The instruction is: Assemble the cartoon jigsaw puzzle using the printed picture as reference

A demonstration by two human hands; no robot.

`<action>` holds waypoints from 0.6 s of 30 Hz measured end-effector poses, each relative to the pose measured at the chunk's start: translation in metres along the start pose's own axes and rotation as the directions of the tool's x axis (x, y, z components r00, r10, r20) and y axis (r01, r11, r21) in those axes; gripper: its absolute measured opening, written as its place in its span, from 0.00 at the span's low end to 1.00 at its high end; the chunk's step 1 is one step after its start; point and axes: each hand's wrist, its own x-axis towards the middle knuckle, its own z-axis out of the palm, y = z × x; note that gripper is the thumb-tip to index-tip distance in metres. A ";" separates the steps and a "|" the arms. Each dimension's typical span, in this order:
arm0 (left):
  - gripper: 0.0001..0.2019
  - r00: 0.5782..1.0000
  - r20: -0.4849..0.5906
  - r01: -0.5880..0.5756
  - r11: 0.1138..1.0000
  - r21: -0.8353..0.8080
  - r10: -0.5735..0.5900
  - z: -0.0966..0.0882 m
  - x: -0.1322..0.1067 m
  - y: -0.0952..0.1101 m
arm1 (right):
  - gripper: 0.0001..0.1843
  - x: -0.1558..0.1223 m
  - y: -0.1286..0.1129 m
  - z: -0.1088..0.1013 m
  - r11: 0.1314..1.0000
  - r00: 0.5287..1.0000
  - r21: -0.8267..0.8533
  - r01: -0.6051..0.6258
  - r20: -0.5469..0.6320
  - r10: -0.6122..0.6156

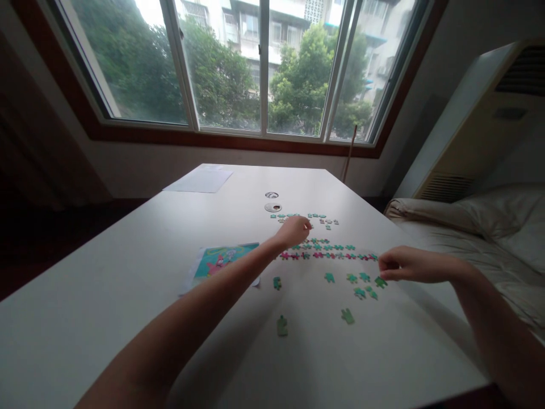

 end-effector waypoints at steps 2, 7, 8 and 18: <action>0.12 0.999 0.017 -0.029 0.993 0.117 0.028 0.007 0.008 0.003 | 0.21 0.004 0.006 0.004 1.000 0.999 -0.004 -0.024 0.045 0.024; 0.14 0.998 0.014 -0.066 0.940 0.334 0.066 0.022 0.021 0.004 | 0.16 0.008 0.006 0.008 0.993 0.995 -0.080 -0.081 0.048 0.085; 0.14 0.997 0.011 -0.071 0.928 0.365 0.072 0.024 0.023 0.003 | 0.16 0.007 0.006 0.008 0.992 0.994 -0.085 -0.092 0.045 0.096; 0.14 0.998 0.026 -0.068 0.866 0.496 0.064 0.026 0.030 -0.010 | 0.12 0.011 0.006 0.013 0.996 0.993 -0.040 -0.085 0.076 0.088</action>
